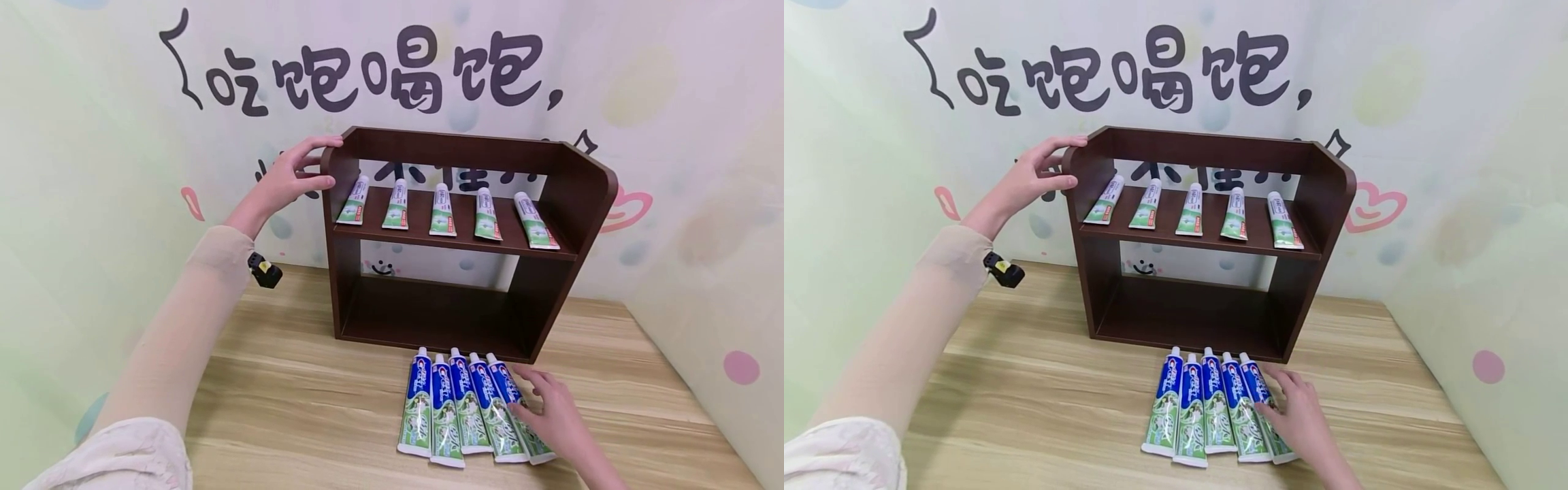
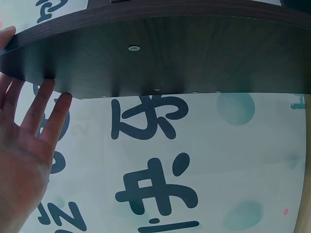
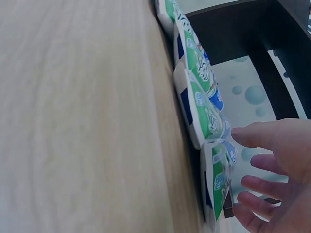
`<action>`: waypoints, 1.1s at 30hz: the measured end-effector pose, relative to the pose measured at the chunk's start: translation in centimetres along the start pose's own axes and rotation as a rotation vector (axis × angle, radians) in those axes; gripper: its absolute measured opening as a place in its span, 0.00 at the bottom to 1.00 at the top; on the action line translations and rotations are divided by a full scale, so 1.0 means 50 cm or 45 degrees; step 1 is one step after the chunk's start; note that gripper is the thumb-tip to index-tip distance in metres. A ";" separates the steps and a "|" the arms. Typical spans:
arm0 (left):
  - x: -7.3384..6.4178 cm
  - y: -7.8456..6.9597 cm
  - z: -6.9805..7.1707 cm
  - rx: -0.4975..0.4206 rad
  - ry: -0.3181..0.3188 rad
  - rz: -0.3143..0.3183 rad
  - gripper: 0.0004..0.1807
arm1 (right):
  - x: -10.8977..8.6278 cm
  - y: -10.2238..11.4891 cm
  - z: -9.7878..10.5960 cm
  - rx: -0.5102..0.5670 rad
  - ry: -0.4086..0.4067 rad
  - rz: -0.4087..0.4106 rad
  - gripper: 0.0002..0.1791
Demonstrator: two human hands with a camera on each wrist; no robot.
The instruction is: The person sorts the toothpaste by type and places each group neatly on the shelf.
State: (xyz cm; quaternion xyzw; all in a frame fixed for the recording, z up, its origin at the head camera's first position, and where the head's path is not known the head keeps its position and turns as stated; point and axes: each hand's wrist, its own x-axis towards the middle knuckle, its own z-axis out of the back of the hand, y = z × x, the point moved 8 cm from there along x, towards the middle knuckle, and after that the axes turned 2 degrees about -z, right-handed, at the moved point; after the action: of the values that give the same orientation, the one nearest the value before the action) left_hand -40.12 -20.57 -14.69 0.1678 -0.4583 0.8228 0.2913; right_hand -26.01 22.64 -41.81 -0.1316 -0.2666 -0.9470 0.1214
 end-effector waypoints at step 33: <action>0.002 0.005 0.000 -0.035 0.008 0.037 0.32 | -0.006 -0.041 -0.037 0.099 0.355 -0.200 0.39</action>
State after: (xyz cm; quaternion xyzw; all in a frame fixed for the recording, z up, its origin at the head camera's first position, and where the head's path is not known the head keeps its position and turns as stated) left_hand -40.35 -20.65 -14.78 0.1544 -0.4711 0.8211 0.2830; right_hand -26.69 23.42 -44.39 0.0270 -0.2932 -0.9516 0.0879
